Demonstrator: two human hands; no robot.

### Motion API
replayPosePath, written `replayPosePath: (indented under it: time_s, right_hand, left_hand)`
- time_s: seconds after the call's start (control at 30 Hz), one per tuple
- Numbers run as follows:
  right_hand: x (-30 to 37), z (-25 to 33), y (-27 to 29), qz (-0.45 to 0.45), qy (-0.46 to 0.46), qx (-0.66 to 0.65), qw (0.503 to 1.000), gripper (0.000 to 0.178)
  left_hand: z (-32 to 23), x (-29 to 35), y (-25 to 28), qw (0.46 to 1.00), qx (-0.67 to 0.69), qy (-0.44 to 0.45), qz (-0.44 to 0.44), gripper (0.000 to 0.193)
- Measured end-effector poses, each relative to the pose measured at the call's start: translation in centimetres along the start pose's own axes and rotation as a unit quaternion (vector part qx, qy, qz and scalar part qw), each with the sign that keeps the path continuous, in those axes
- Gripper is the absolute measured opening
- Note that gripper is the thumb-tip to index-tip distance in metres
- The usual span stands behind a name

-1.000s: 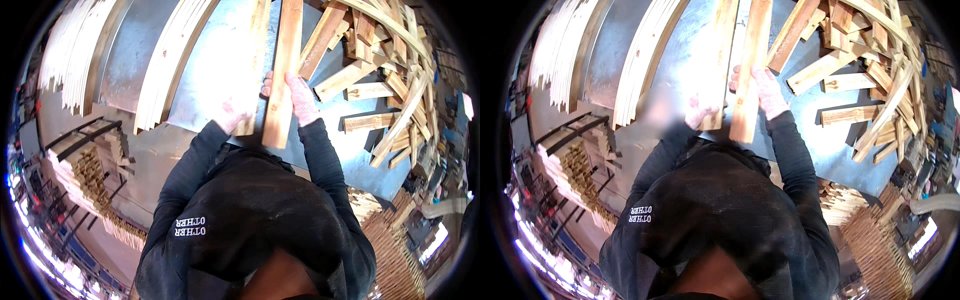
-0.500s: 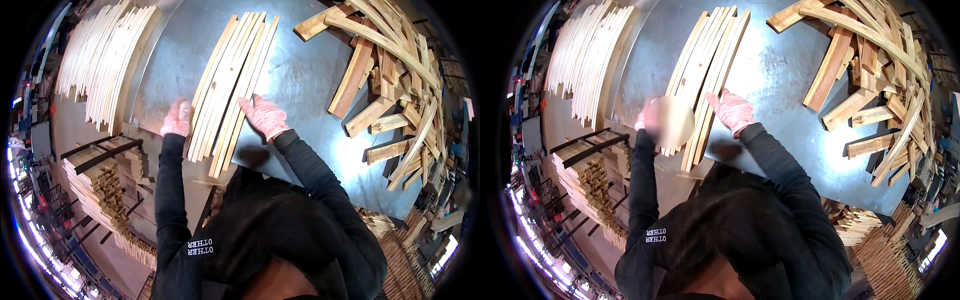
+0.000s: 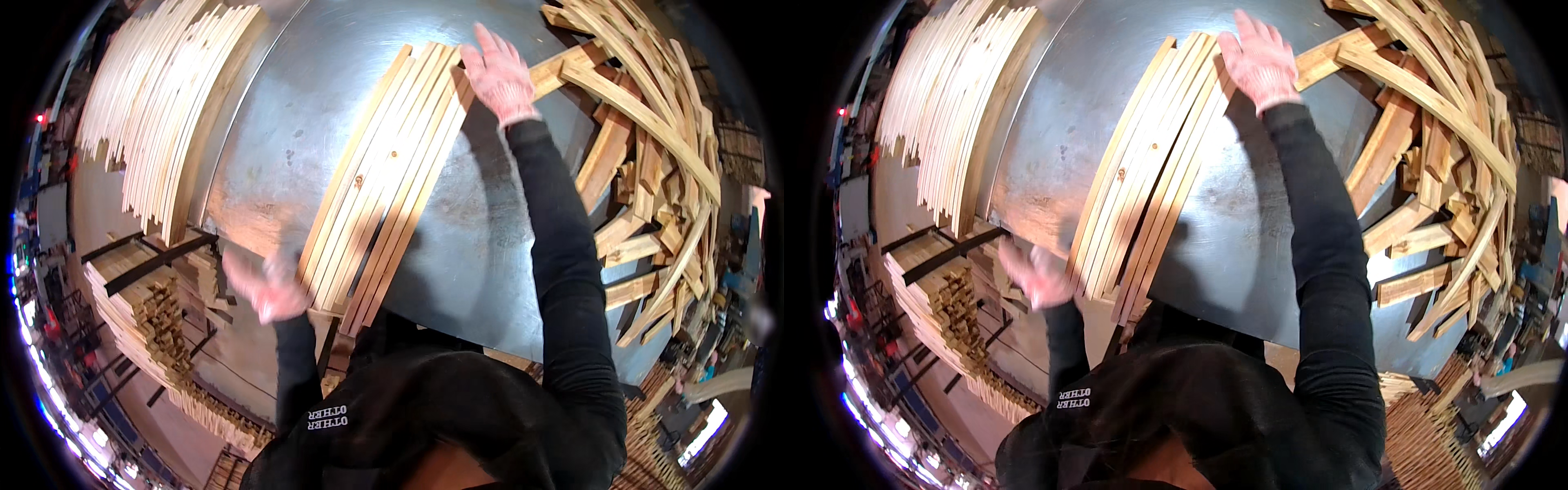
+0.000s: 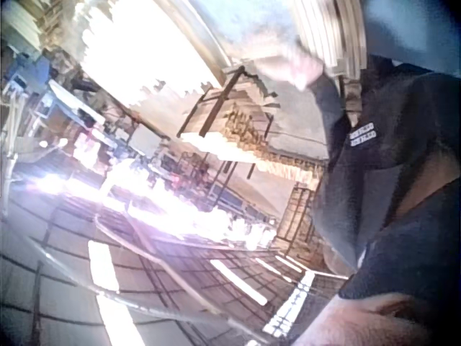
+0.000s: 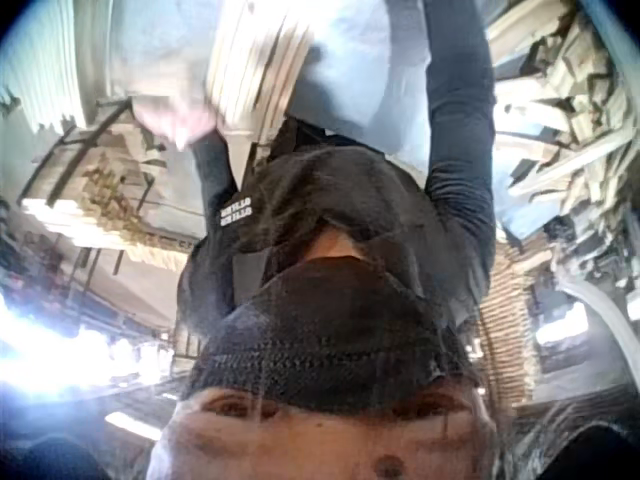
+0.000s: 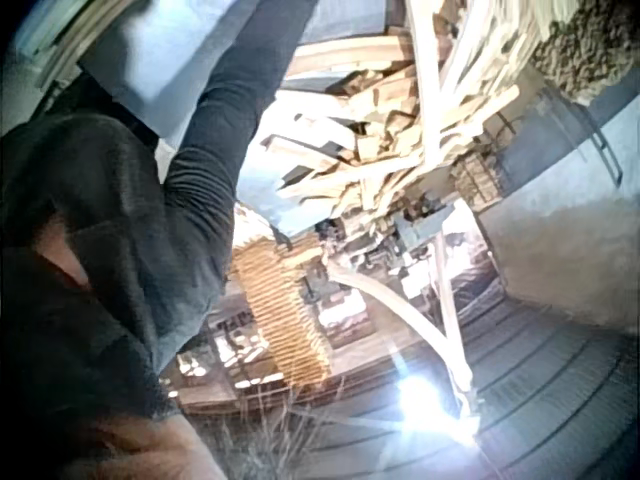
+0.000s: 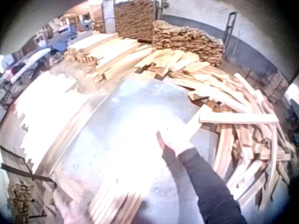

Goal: The person repeatedly picks up individual wooden planks from a scattered pile on a metal table and stacks them into a neat pile. They handle the planks one at a time, aligning them before adding them to the growing stack.

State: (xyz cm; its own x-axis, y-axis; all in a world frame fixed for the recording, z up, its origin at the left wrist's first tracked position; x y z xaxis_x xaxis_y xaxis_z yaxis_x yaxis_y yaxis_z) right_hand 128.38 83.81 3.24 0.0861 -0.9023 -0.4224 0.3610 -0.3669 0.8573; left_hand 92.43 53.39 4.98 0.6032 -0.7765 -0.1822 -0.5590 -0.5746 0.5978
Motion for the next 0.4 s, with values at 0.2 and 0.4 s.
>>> replayPosePath:
  time_s: [0.2, 0.4]
  right_hand:
    - [-5.8, 4.2, -3.9, 0.308, 0.073, 0.169, 0.933, 0.056]
    - [-5.3, 3.5, -4.5, 0.307, 0.06, 0.11, 0.944, 0.058]
  left_hand:
    - [7.0, 14.3, 0.6, 0.753, 0.306, 0.574, -0.098, 0.081]
    - [1.7, 12.6, -2.2, 0.741, 0.377, 0.548, -0.095, 0.089]
Point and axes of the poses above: each hand's wrist, its own x-axis away from the middle knuckle, its own y-axis out of the back of the hand, z = x × y, the point moved 2 cm from there along -x, towards the middle knuckle, and after that the axes turned 1 degree about -z, right-handed, at the moved point
